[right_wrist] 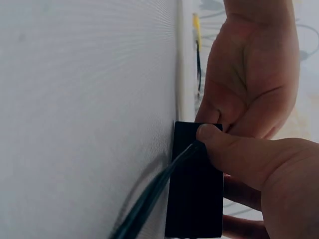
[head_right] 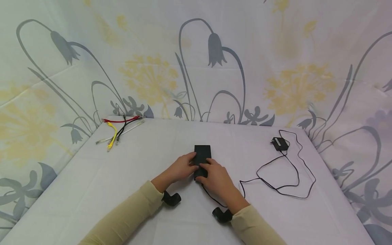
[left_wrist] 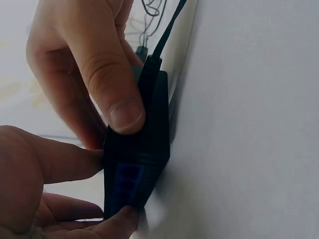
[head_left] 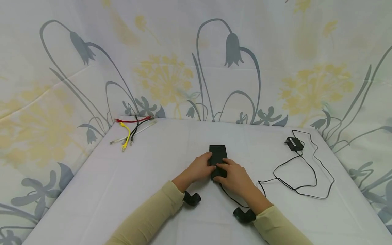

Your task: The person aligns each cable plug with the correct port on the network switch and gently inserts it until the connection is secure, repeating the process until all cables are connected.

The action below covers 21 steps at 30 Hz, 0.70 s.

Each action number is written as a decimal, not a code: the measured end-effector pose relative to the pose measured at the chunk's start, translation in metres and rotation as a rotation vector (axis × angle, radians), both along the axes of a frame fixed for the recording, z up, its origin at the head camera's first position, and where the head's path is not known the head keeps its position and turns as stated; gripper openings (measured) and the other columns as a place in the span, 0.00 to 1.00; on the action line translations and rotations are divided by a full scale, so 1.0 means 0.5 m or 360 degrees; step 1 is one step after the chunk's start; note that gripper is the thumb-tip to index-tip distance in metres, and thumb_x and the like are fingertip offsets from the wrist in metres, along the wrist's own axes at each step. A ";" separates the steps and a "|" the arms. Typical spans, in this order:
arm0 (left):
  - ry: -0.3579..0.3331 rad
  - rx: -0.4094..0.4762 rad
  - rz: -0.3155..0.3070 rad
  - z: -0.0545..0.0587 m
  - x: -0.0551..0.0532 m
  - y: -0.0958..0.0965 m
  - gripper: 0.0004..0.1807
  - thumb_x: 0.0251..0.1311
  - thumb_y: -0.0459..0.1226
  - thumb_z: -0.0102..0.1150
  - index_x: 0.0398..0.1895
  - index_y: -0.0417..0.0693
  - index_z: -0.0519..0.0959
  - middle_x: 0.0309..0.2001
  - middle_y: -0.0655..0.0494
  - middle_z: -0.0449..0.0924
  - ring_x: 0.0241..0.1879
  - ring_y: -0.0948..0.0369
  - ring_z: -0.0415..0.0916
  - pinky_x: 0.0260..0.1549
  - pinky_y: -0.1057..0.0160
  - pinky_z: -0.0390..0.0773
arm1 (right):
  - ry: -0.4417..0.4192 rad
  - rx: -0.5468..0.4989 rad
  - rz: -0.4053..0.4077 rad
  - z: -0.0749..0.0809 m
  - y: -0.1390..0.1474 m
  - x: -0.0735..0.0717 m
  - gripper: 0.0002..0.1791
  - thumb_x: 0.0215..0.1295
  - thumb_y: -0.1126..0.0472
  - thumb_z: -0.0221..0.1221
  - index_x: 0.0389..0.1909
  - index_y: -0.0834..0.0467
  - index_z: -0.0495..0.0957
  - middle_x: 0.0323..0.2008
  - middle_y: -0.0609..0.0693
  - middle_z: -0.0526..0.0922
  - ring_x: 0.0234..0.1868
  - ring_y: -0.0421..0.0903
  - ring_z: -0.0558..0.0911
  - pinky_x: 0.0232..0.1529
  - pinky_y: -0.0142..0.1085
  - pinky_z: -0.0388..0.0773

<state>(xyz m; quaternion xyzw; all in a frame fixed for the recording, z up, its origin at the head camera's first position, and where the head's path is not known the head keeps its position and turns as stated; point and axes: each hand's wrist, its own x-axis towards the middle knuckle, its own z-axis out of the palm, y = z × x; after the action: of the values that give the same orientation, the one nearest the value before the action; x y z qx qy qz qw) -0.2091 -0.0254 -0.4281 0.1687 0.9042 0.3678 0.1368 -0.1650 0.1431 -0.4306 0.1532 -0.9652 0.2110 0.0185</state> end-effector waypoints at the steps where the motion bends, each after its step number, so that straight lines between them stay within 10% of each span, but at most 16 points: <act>1: 0.0007 0.0007 -0.0002 0.000 0.000 0.004 0.34 0.69 0.41 0.53 0.73 0.36 0.56 0.73 0.42 0.58 0.72 0.49 0.58 0.69 0.51 0.62 | 0.0010 0.0002 -0.0005 0.000 0.002 -0.001 0.30 0.57 0.48 0.67 0.59 0.57 0.77 0.66 0.62 0.70 0.61 0.65 0.74 0.58 0.59 0.72; 21: 0.0023 0.0114 -0.0015 -0.013 -0.016 0.082 0.33 0.71 0.40 0.49 0.75 0.39 0.53 0.75 0.45 0.53 0.74 0.52 0.54 0.70 0.53 0.60 | -0.0032 -0.0026 -0.0117 0.003 0.063 -0.054 0.29 0.61 0.53 0.65 0.61 0.61 0.75 0.67 0.66 0.67 0.63 0.69 0.70 0.61 0.61 0.68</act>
<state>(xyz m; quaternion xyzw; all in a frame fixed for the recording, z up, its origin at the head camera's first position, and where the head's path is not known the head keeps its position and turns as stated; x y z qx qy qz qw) -0.2171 0.0157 -0.4348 0.1804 0.8906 0.3981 0.1258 -0.1922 0.1748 -0.4289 0.1153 -0.9686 0.2197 0.0176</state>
